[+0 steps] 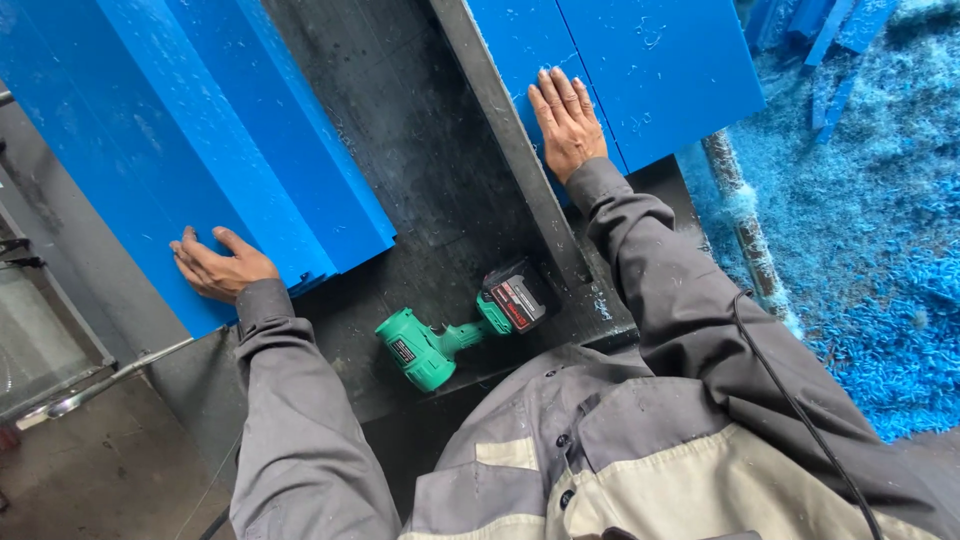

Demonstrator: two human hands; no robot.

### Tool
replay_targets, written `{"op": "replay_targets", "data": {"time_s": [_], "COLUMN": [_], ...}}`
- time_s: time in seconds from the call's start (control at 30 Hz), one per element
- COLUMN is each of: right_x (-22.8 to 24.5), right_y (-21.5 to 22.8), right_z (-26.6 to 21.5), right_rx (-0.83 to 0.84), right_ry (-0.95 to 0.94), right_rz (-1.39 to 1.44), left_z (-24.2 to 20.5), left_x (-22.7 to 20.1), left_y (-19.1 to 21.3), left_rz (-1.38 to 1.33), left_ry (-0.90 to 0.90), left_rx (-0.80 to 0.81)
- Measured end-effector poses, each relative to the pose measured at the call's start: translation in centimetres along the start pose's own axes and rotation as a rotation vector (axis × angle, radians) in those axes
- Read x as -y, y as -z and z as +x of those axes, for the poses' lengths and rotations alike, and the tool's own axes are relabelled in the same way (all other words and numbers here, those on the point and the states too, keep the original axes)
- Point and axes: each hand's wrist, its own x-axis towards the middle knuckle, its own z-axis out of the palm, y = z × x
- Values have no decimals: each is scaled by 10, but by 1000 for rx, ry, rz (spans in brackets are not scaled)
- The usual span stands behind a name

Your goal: The person repeatedly picks up blue rectangular plastic panels from a metal workbench and stacks them into a growing pile. A green cordless drill is visible on the bench but is not used during the clip.

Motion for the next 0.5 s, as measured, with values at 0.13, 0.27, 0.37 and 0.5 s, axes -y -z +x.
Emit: {"op": "replay_targets", "data": {"time_s": [0.13,0.27,0.37,0.5], "right_x": [3,10,10,13], "right_y": [12,20,22,25], "right_z": [-10,-29,-42,-60], "right_rx": [-5,29,65,53], "right_ry": [16,10,3,12], "right_rz": [-16,0,-8,-37], "left_z": [3,1,1,3], "left_x": [-4,0,-3,-3], "left_y": [0,1,0,0], "left_rz": [0,27,24,7], "left_ry": [31,36,60,58], "left_rx": [6,31,39,41]}}
